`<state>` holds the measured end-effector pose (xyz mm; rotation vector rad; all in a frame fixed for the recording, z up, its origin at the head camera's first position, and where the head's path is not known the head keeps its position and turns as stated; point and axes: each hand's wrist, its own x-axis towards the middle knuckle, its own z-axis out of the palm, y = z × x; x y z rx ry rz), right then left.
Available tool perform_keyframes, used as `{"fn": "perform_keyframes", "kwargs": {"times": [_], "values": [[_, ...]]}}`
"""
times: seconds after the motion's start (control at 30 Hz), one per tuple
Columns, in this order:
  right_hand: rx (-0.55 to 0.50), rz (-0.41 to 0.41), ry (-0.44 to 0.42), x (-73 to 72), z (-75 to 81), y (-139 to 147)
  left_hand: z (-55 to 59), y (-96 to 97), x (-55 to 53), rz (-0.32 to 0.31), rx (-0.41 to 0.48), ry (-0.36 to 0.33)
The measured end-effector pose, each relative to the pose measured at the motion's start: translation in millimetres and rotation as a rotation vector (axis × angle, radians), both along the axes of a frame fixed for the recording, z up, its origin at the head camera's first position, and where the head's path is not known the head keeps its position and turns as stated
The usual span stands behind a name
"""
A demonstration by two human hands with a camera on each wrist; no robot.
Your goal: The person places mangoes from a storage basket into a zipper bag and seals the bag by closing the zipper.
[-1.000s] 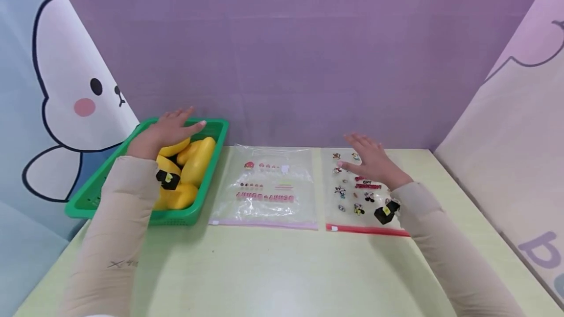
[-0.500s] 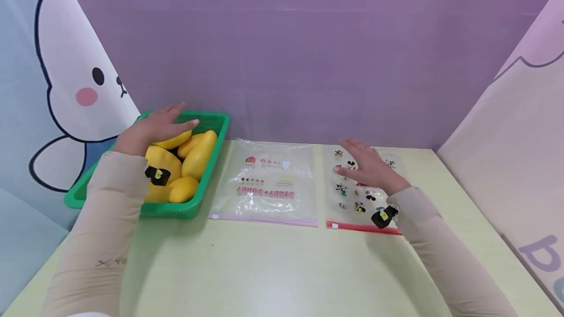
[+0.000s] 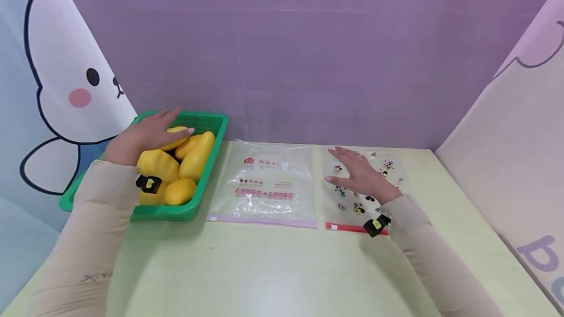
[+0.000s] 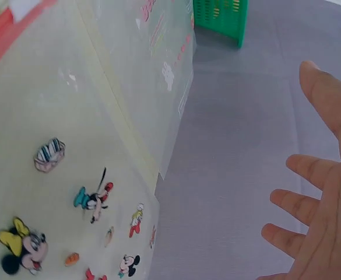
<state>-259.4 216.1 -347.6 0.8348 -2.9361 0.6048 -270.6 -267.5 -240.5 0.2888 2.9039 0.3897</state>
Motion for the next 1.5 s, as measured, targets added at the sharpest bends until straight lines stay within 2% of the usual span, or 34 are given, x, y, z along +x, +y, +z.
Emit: {"fn": "perform_keyframes", "kwargs": {"times": [0.2,0.37,0.53,0.7,0.87,1.2,1.5], "values": [[0.002,0.016,0.011,7.2,-7.4,-1,-3.2,-1.9,4.8,-0.009,-0.003,-0.013],[-0.029,0.035,-0.016,12.9,-8.8,-7,-2.3,-3.1,6.9,-0.030,-0.012,0.014],[-0.009,0.070,-0.016,17.7,-14.6,-13,-5.0,-2.3,13.5,-0.036,-0.044,0.012],[-0.003,0.108,0.014,20.6,-19.4,-18,-10.3,-1.3,19.8,-0.024,-0.075,0.012],[0.010,0.140,0.029,21.9,-22.6,-25,-16.4,-0.8,24.3,-0.053,-0.083,0.031],[0.053,0.176,-0.005,29.2,-32.6,-41,-33.6,5.8,34.2,-0.121,-0.043,0.008],[0.085,0.225,-0.028,32.6,-38.5,-55,-42.7,10.0,41.4,-0.142,-0.087,0.012]]}}
